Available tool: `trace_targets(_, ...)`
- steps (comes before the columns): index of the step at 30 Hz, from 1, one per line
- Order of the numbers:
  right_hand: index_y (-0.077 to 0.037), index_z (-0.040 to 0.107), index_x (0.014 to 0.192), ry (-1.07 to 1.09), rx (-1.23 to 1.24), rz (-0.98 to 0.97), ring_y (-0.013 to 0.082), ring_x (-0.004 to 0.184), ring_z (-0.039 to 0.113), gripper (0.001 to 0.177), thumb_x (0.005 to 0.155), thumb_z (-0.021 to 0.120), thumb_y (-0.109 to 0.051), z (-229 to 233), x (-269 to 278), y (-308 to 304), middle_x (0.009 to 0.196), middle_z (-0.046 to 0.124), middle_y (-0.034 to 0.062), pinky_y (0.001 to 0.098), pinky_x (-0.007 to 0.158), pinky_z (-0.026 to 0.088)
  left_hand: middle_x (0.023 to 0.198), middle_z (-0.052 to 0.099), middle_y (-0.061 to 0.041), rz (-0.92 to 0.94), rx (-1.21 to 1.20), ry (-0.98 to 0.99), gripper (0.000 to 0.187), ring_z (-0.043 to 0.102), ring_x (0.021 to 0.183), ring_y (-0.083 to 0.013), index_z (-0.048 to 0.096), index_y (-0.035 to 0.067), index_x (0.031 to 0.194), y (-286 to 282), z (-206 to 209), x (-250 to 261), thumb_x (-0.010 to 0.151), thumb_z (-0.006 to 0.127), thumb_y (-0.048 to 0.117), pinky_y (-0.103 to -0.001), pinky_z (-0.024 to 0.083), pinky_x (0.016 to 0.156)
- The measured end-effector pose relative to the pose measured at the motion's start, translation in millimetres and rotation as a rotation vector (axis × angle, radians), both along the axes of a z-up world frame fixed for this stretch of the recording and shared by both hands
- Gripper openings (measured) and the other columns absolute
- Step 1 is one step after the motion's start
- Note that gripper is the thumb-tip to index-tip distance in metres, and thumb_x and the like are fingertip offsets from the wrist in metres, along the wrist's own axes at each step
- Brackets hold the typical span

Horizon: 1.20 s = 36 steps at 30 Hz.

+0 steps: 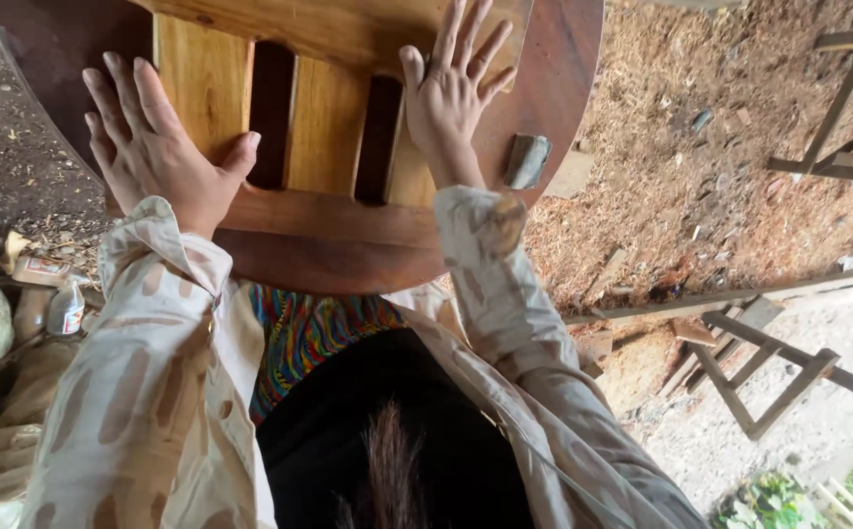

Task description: The person sands a wooden piece with cutouts using a sanding block on a round metal table. They flip the piece over to sand the other side and continue smoothing the surface.

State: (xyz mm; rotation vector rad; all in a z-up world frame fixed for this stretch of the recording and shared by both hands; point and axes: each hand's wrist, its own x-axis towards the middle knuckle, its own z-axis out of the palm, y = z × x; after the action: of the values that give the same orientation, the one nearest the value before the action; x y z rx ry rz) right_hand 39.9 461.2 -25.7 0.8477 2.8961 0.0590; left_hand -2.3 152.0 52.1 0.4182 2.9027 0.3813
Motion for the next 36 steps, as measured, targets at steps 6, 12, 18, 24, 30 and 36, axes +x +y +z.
trace_targets(6,-0.013,0.011,0.168,0.057,-0.187,0.198,0.0507,0.159,-0.008,0.080,0.107,0.022,-0.064,42,109,-67,0.175,0.001,0.0145,0.0776,0.123,0.003,0.166,0.025,-0.026,0.039,0.026,0.016,0.111,0.018,0.151,-0.0440,0.027,-0.005,0.162,2,-5,-1,0.095,0.085,0.061,-0.063,0.031,0.120)
trace_targets(12,-0.016,-0.006,0.170,0.177,-0.199,0.102,0.0435,0.161,-0.016,0.073,0.117,0.027,-0.053,15,30,-15,0.176,-0.013,0.0106,0.0757,0.126,-0.001,0.166,0.024,-0.028,0.002,0.023,0.021,0.110,0.018,0.150,-0.0454,0.027,-0.006,0.162,1,-7,-1,0.099,0.083,0.063,-0.064,0.030,0.120)
trace_targets(18,-0.022,-0.010,0.171,0.152,-0.132,0.026,0.0428,0.162,-0.021,0.082,0.114,0.036,-0.059,26,63,-40,0.176,-0.021,0.0066,0.0842,0.118,-0.004,0.165,0.023,-0.027,0.020,0.022,0.011,0.110,0.017,0.150,-0.0430,0.028,-0.007,0.162,2,1,-1,0.097,0.091,0.057,-0.063,0.032,0.121)
trace_targets(24,-0.019,0.017,0.168,-0.064,-0.078,0.180,0.0504,0.158,-0.004,0.081,0.106,0.035,-0.068,44,78,-61,0.175,0.008,0.0153,0.0821,0.116,0.003,0.167,0.018,-0.026,0.013,0.001,-0.065,0.111,0.012,0.152,-0.0428,0.023,-0.005,0.164,4,0,-2,0.099,0.082,0.063,-0.063,0.025,0.123)
trace_targets(30,-0.018,0.023,0.166,-0.094,-0.139,-0.102,0.0360,0.151,-0.016,0.084,0.099,0.019,-0.070,41,-18,-20,0.172,0.011,0.0070,0.0723,0.116,-0.017,0.165,0.026,-0.026,-0.004,-0.006,0.063,0.111,0.020,0.151,-0.0422,0.028,-0.005,0.162,-3,-8,6,0.100,0.090,0.063,-0.063,0.035,0.120)
trace_targets(36,-0.018,0.013,0.170,-0.147,-0.021,0.173,0.0453,0.158,-0.009,0.083,0.104,0.019,-0.069,49,88,-79,0.176,0.005,0.0123,0.0745,0.118,-0.012,0.165,0.025,-0.027,0.022,0.015,0.052,0.109,0.020,0.151,-0.0437,0.029,-0.006,0.162,0,-7,2,0.099,0.088,0.060,-0.062,0.032,0.121)
